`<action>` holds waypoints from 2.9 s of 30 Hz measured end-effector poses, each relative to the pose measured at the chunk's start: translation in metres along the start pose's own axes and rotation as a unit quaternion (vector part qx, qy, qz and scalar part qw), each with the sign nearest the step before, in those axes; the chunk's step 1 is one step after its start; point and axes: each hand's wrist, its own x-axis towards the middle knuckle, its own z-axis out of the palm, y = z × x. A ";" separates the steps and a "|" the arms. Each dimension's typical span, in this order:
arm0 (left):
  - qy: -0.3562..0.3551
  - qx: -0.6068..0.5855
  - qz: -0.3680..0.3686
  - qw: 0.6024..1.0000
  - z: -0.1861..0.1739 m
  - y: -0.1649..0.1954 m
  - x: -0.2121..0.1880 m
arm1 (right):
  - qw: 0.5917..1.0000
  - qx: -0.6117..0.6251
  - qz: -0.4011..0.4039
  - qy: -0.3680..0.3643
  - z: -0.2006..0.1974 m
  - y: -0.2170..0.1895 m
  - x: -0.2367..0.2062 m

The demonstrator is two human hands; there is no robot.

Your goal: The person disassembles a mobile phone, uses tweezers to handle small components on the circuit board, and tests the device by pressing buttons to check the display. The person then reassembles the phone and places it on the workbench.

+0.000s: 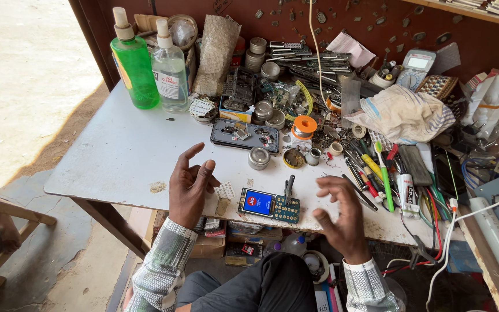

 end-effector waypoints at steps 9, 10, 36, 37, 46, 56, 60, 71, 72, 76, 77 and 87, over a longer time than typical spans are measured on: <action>-0.003 0.094 0.127 0.987 -0.002 -0.003 -0.011 | 0.994 -0.007 0.067 0.085 -0.004 -0.009 -0.005; 0.001 0.093 0.142 0.985 -0.002 -0.004 -0.011 | 0.993 -0.005 0.076 0.086 -0.005 -0.012 -0.005; -0.021 0.488 0.095 0.867 0.012 -0.047 0.088 | 0.993 -0.002 0.095 0.070 -0.014 0.001 0.003; -0.022 0.498 0.110 0.860 0.013 -0.049 0.089 | 0.993 -0.001 0.093 0.071 -0.014 0.002 0.003; -0.149 0.544 0.293 0.772 0.068 -0.011 0.122 | 0.994 0.004 0.081 0.073 -0.016 0.002 0.003; -0.256 0.493 0.212 0.804 0.173 -0.016 0.152 | 0.990 0.021 0.098 0.097 -0.020 0.000 0.003; -0.219 0.441 0.279 0.825 0.140 0.007 0.154 | 0.990 0.035 0.094 0.102 -0.017 0.005 0.002; -0.098 0.462 0.363 0.803 0.018 0.026 0.122 | 0.988 0.038 0.104 0.107 -0.012 0.008 0.004; -0.092 0.472 0.351 0.803 0.016 0.022 0.119 | 0.988 0.035 0.104 0.108 -0.011 0.007 0.004; -0.080 0.472 0.364 0.799 0.014 0.010 0.114 | 0.988 0.029 0.112 0.106 -0.009 0.006 0.005; -0.080 0.470 0.376 0.795 0.016 0.008 0.116 | 0.987 0.030 0.114 0.105 -0.008 0.006 0.006; -0.108 0.435 0.466 0.763 0.041 -0.003 0.132 | 0.971 0.116 0.142 0.151 0.002 0.021 0.004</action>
